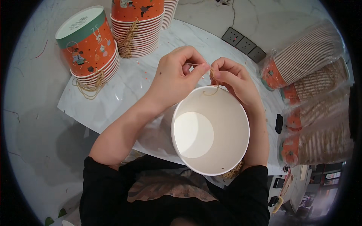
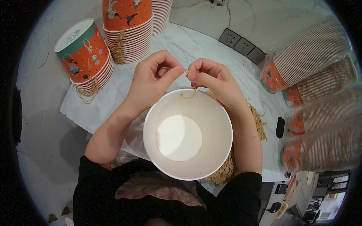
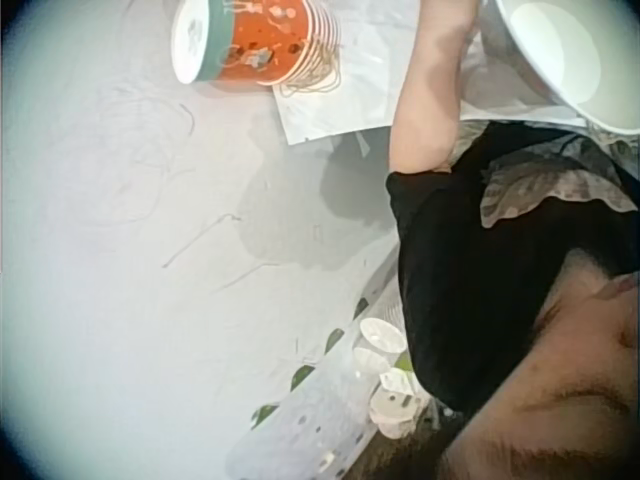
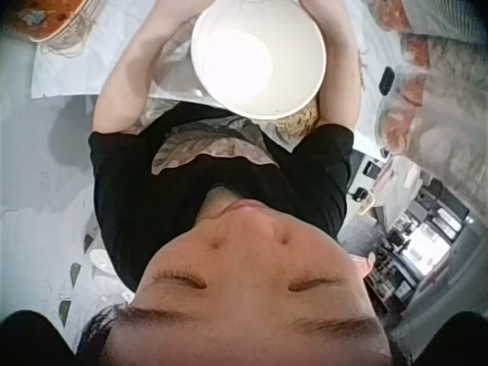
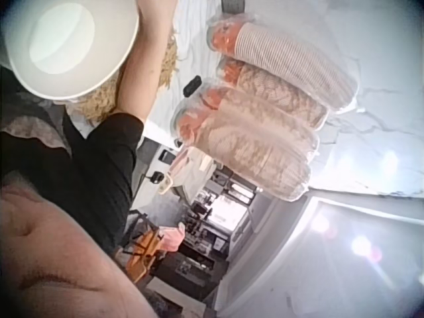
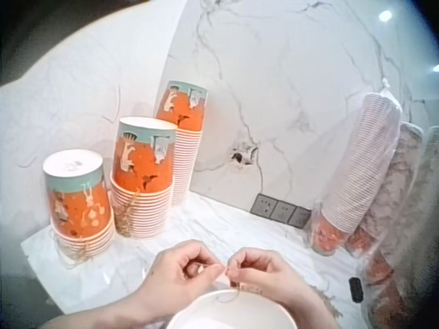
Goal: The recorder is attaching rubber bands as handles to paper buckets by threading them through pre-punched holes.
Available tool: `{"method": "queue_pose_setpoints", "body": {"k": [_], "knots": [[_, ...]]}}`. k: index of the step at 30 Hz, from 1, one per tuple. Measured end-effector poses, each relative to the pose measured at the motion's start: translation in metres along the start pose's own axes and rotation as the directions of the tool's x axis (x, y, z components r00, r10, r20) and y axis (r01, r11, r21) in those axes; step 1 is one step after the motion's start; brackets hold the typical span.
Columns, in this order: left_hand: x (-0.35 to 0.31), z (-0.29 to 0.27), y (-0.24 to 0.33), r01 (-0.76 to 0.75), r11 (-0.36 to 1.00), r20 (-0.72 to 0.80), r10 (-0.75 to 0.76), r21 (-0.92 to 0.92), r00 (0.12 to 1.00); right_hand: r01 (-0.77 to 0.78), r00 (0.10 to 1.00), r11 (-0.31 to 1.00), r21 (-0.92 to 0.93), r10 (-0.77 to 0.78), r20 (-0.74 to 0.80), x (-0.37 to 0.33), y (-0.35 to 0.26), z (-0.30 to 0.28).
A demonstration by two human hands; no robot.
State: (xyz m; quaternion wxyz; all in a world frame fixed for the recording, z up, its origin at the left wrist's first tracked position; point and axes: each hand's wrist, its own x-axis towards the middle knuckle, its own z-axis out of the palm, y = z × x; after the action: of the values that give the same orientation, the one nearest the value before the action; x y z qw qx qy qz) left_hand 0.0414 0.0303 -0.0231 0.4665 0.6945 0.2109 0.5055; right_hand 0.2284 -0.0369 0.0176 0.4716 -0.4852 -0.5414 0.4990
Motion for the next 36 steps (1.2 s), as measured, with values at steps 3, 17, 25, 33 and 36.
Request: {"method": "queue_pose_setpoints", "body": {"k": [3,17,25,33,36], "knots": [[0.006,-0.001,-0.009,-0.059,0.989,-0.204,0.031,-0.132,0.978,-0.151,0.978,0.987,0.056,0.141,0.154,0.001,0.003,-0.013],[0.001,0.005,-0.005,-0.050,0.996,-0.037,0.048,-0.079,0.998,-0.045,0.999,0.988,0.148,0.043,0.020,0.003,0.007,-0.007],[0.000,0.005,-0.007,-0.068,0.997,-0.111,0.063,-0.037,0.992,-0.191,0.980,0.954,0.230,0.171,0.101,0.005,0.015,-0.009],[0.009,-0.006,-0.020,-0.059,0.971,-0.345,-0.024,-0.230,0.938,-0.286,0.948,0.862,0.418,0.193,0.252,0.010,0.039,-0.009],[0.010,-0.010,-0.021,-0.030,0.940,-0.407,-0.119,-0.341,0.905,-0.384,0.905,0.762,0.520,0.200,0.376,0.010,0.045,-0.003]]}}
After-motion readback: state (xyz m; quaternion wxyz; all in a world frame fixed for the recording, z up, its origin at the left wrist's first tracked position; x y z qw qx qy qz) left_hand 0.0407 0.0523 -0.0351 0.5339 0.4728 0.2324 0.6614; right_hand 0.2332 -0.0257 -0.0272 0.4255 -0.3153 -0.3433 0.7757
